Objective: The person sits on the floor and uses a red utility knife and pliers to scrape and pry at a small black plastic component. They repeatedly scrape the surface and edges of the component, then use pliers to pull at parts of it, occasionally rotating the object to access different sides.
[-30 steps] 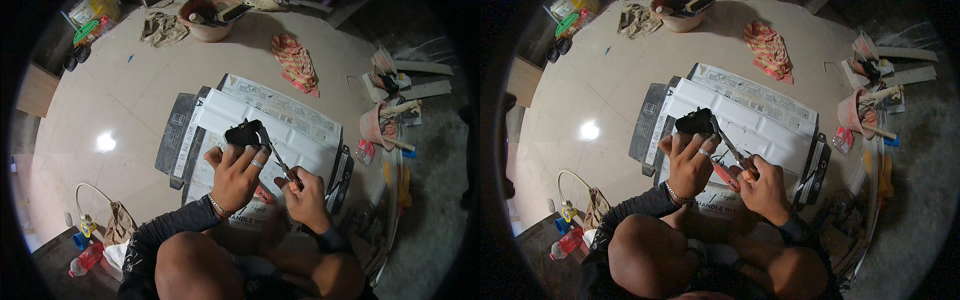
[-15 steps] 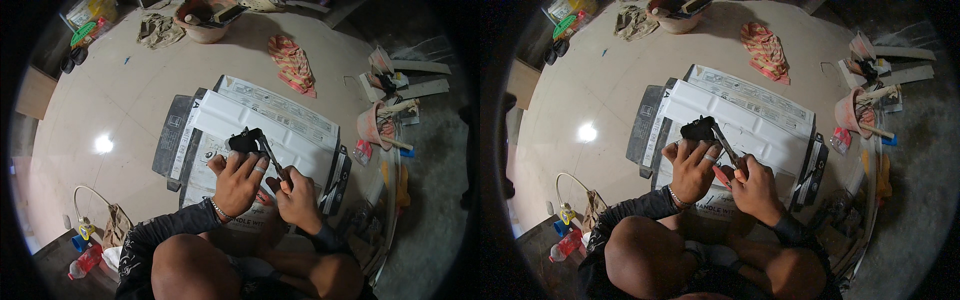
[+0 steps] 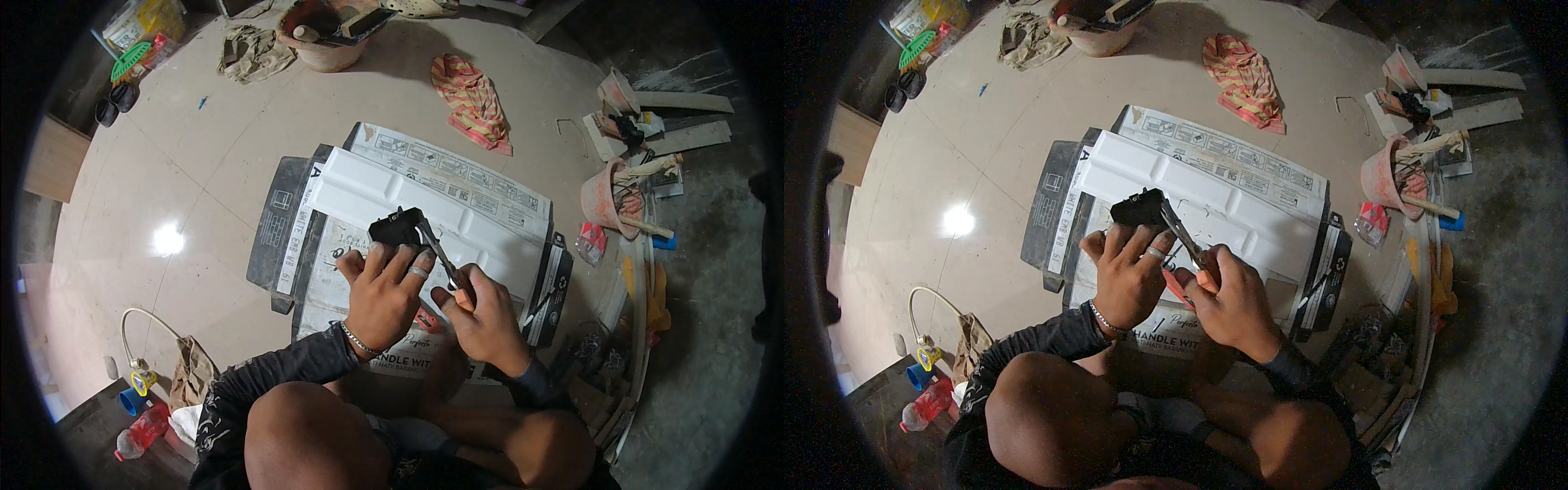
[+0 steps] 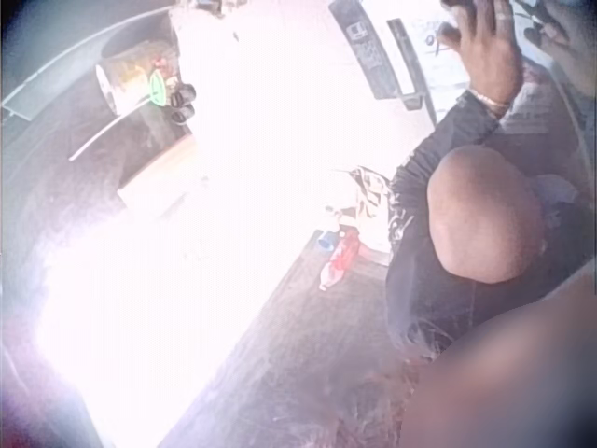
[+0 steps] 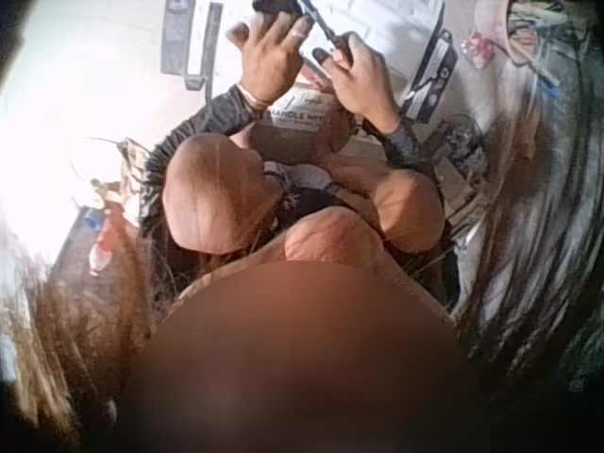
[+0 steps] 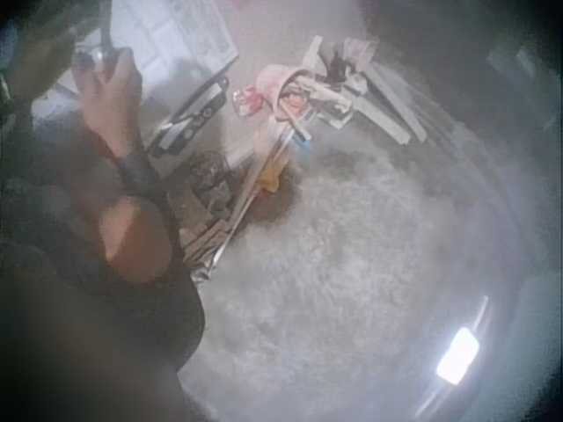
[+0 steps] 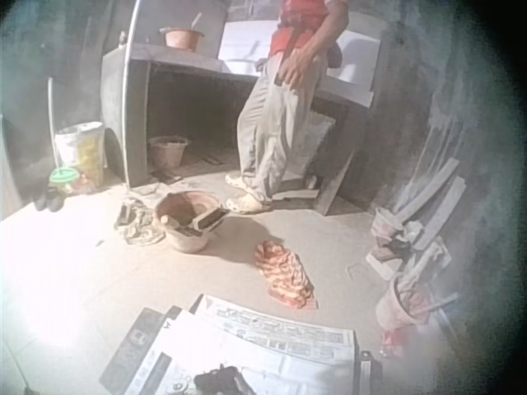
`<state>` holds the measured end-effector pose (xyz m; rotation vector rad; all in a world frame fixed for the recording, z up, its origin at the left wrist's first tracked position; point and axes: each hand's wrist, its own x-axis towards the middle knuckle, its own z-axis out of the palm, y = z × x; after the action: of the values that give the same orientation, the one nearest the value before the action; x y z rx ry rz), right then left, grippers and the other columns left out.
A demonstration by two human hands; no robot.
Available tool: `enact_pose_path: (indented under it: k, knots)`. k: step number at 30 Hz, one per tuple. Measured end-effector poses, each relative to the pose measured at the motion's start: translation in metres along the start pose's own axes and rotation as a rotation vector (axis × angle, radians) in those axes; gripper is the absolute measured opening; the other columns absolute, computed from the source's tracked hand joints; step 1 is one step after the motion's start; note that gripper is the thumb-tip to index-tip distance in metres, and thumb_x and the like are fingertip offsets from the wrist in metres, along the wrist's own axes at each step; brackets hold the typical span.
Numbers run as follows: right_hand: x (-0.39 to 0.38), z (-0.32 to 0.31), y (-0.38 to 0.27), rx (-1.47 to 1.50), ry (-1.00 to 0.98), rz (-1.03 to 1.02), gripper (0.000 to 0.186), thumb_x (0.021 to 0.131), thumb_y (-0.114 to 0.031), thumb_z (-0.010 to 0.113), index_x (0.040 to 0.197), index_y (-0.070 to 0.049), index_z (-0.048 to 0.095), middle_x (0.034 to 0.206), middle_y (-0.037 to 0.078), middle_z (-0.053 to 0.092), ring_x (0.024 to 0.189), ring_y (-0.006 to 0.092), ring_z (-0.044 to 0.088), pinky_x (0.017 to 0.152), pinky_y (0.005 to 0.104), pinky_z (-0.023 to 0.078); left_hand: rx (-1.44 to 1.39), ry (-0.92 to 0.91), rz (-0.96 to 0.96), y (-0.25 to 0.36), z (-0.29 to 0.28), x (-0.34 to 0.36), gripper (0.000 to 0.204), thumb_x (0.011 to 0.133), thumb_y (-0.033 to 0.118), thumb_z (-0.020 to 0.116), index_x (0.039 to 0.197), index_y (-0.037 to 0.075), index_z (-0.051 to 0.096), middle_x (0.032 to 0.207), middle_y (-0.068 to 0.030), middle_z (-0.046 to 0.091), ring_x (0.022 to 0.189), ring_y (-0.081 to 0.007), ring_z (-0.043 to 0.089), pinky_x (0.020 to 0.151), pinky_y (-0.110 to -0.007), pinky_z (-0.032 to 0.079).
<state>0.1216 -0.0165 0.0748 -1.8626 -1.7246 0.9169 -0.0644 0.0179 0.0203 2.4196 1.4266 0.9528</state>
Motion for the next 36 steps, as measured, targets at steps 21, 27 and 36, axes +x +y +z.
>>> enact_pose_path:
  k: [21, 27, 36]
  knots:
    - [0.001, -0.036, 0.01, -0.026, -0.144, 0.119, 0.034, 0.103, -0.03, 0.074, 0.096, 0.002, 0.063, 0.069, 0.015, 0.06, 0.063, 0.0232, 0.06, 0.063, 0.0423, 0.05, -0.481, -0.079, -0.051, -0.029, 0.0, 0.015, 0.043, 0.073, -0.008, 0.066, 0.11, 0.012, 0.074, 0.099, -0.005, 0.066, 0.097, -0.0326, 0.056, 0.087, -0.046, 0.043]
    - [0.004, -0.062, 0.033, 0.381, 0.078, 0.196, 0.019, 0.106, -0.022, 0.07, 0.107, -0.003, 0.065, 0.084, 0.0, 0.06, 0.074, 0.01, 0.056, 0.071, 0.0264, 0.047, -1.055, -0.159, -0.393, -0.054, -0.015, 0.009, 0.031, 0.081, -0.006, 0.078, 0.107, 0.004, 0.064, 0.091, -0.0069, 0.065, 0.091, -0.0187, 0.062, 0.083, -0.034, 0.05]
    - [-0.002, -0.05, 0.001, 0.198, 0.089, 0.051, 0.029, 0.096, -0.021, 0.081, 0.104, 0.001, 0.064, 0.082, 0.009, 0.065, 0.074, 0.0159, 0.059, 0.071, 0.0315, 0.05, -1.542, -0.263, -0.383, -0.035, -0.028, 0.015, 0.02, 0.092, 0.005, 0.078, 0.103, 0.004, 0.061, 0.094, -0.0003, 0.062, 0.092, -0.0102, 0.054, 0.087, -0.028, 0.044]
